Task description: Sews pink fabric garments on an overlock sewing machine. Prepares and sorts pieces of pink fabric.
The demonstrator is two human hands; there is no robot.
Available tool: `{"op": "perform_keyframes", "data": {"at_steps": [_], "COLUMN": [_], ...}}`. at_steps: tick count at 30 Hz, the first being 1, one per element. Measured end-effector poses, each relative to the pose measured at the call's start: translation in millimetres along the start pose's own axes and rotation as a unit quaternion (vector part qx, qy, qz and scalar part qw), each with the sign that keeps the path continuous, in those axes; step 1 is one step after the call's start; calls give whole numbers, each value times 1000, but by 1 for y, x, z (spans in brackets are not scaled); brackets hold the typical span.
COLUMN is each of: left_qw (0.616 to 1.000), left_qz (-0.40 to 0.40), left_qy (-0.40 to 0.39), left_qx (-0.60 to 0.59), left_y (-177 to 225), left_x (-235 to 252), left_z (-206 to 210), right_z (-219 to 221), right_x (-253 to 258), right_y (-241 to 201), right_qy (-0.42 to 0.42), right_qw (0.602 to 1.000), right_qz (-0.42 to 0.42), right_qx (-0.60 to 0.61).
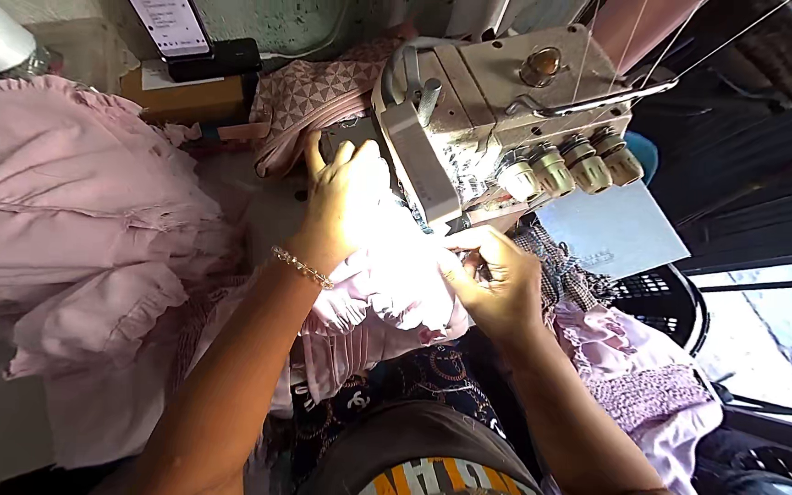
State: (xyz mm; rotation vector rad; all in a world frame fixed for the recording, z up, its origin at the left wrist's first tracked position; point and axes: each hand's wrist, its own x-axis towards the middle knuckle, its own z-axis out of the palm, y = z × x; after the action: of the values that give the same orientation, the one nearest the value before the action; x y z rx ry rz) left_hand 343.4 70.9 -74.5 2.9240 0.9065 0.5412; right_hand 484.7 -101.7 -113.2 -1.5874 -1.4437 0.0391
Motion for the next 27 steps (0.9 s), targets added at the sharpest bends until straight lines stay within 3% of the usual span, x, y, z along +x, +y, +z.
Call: {"op": "perform_keyframes", "data": {"at_steps": [6, 10, 13, 15, 18, 21, 24, 27], "left_qw": [997, 991, 988, 989, 994, 995, 987, 964], "left_qz": [-58, -23, -42, -52, -39, -29, -22, 28], "left_qy": [36, 83, 78, 75, 89, 86, 131, 131], "left_qx": [-46, -106, -129, -114, -40, -39, -90, -228], "left_y": [32, 52, 50, 54, 90, 117, 89, 37], "left_x": [-38, -69, -72, -72, -79, -100, -110, -111], "left_z": [-25, 9, 8, 2, -8, 4, 31, 36], "right_z": [10, 16, 11, 7, 10, 7, -2, -1], "right_x": [4, 11, 17, 19, 13, -5, -23, -40], "right_y": [7, 9, 21, 30, 34, 34, 31, 19], "right_qy": [-6, -40, -37, -27, -3, -24, -102, -131], "right_qw": [1000, 998, 992, 993, 999, 989, 933, 878], "right_qz": [4, -43, -102, -91, -29, 111, 242, 288], "right_qx": [18, -31, -69, -71, -30, 95, 248, 360]}}
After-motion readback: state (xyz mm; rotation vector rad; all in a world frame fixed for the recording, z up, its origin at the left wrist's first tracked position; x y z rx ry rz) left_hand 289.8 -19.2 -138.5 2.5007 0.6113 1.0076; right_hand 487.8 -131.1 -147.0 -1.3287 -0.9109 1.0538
